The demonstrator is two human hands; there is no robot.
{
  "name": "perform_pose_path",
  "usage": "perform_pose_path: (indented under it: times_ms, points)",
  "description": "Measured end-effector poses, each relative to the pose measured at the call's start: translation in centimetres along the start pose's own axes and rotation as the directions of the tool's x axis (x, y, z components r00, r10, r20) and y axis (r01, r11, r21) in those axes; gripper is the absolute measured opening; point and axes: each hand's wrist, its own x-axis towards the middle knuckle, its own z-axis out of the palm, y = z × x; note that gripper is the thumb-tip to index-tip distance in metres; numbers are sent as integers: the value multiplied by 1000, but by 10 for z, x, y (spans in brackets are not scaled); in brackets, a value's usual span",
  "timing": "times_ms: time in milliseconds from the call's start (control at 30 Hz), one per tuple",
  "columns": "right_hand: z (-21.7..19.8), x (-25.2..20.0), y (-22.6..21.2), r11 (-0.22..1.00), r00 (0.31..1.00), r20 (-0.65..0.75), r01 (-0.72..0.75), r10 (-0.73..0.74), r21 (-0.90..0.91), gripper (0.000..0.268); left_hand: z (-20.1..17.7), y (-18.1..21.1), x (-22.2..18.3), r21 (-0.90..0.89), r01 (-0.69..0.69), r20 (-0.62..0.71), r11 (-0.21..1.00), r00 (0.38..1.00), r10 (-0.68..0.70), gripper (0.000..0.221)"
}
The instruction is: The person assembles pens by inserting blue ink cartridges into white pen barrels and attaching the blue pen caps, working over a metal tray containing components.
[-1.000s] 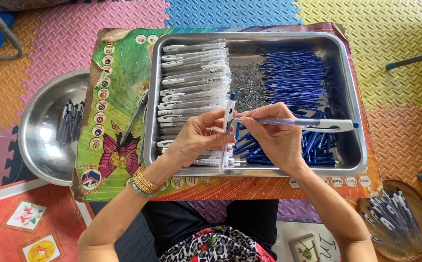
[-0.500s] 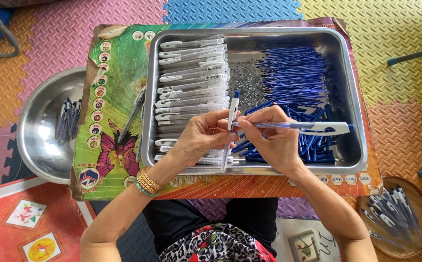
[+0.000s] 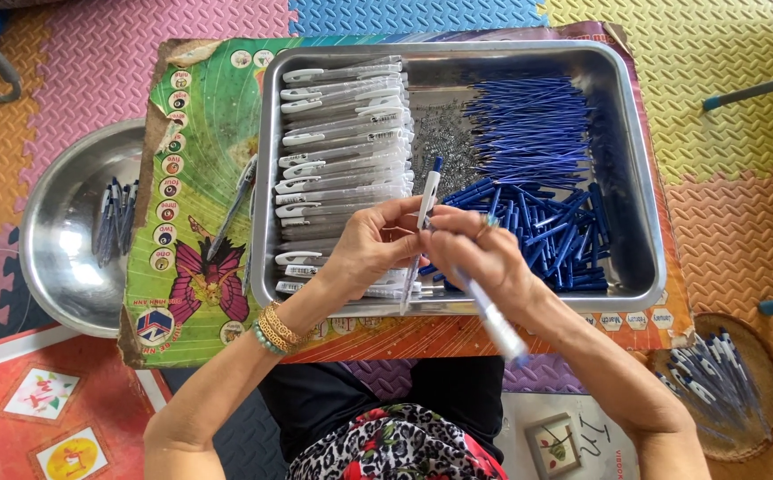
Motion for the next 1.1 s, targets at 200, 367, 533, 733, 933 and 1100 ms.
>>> perform_pose_path:
  times_ms: [200, 367, 533, 733, 933, 1100]
  points:
    - [-34, 37, 13, 775, 816, -23, -540, 578, 327, 29, 3, 16, 1, -19, 71, 149, 997, 987, -68, 60]
    - [-40, 34, 30, 318, 646, 345, -685, 681, 656, 21, 7, 18, 5, 13, 110, 273, 994, 956, -110, 60]
    - [-36, 21, 32, 315, 638, 291, -662, 713, 680, 21, 8, 18, 4, 40, 137, 376, 990, 916, -142, 77]
    - [-63, 24, 77, 267, 453, 63, -625, 889, 733, 21, 5, 29, -14, 77, 220, 491, 973, 841, -229, 92]
    - [-82, -15, 77, 412, 491, 0, -731, 871, 545, 18, -22, 31, -22, 105, 302, 499, 948, 808, -312, 97]
    - [-83, -38, 45, 531, 499, 275, -845, 822, -55, 12, -31, 38, -23, 86, 299, 479, 950, 824, -303, 96]
